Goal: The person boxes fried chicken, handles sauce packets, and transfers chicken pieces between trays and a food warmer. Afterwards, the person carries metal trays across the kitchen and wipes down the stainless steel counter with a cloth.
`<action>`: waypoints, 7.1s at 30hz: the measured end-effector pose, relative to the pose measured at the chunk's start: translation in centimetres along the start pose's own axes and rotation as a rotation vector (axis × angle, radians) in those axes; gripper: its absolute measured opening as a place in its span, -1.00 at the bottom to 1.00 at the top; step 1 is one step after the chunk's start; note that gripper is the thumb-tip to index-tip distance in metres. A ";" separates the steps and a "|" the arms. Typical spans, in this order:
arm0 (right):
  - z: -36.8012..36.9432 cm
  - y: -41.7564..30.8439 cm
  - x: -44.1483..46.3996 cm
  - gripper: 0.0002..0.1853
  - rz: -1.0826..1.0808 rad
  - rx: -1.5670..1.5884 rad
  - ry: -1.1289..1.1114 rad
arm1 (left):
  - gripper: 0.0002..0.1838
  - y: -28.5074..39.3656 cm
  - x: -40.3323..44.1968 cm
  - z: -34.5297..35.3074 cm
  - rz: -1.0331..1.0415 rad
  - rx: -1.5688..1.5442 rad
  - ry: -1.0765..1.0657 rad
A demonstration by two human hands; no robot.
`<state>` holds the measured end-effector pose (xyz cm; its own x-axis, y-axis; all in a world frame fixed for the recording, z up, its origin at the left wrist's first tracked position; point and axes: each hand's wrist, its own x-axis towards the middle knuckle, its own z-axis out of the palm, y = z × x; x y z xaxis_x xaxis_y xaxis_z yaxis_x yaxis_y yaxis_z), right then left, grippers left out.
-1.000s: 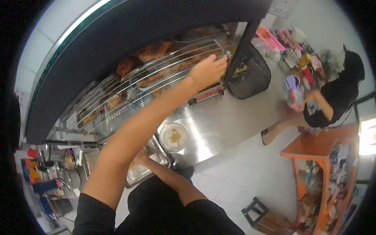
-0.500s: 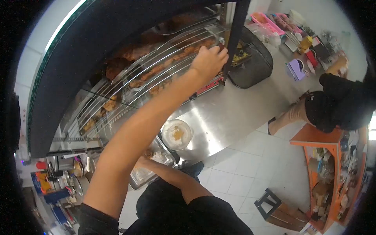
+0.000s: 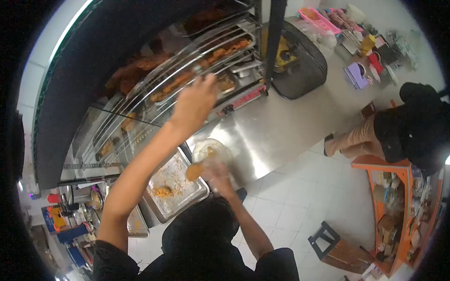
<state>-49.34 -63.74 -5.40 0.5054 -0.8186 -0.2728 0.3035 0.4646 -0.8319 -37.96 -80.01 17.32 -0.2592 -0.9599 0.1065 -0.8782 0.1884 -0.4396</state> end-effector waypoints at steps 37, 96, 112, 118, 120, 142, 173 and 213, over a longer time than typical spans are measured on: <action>2.9 -34.1 20.0 -0.66 -1.466 -0.990 0.952 | -0.69 -5.0 -15.2 -0.7 -0.263 -0.211 0.045; 6.8 -28.6 9.5 -0.72 -1.182 -0.951 0.536 | -0.65 -3.0 -16.0 1.5 -0.925 -1.189 0.671; 2.4 -20.7 16.8 -0.51 -1.338 -1.145 0.723 | -0.74 -3.7 -19.3 -1.4 -0.728 -1.173 0.578; -1.7 -23.9 18.9 -0.63 -1.282 -1.280 0.930 | -0.82 3.9 -36.3 5.0 -1.150 -1.112 0.200; -3.6 -24.8 19.7 -0.63 -1.331 -1.329 0.968 | -0.82 6.8 -41.4 5.7 -1.246 -1.066 0.134; 28.9 2.9 -7.5 -0.60 0.081 -1.235 -1.357 | -0.70 0.8 -59.2 6.1 -1.195 -1.023 0.086; 47.2 24.6 -9.0 -0.81 0.182 -1.026 -0.701 | -0.28 -31.8 -61.2 28.2 -1.362 -1.191 0.667; 66.5 30.3 23.7 -0.69 0.338 -0.247 -0.423 | -0.86 -12.9 -81.3 21.0 -1.832 -0.876 0.539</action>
<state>25.52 -46.67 -4.92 0.8345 -0.4100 -0.3681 -0.1017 0.5419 -0.8342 2.86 -8.78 -4.39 0.9964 -0.0054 0.0842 -0.0756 -0.4995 0.8630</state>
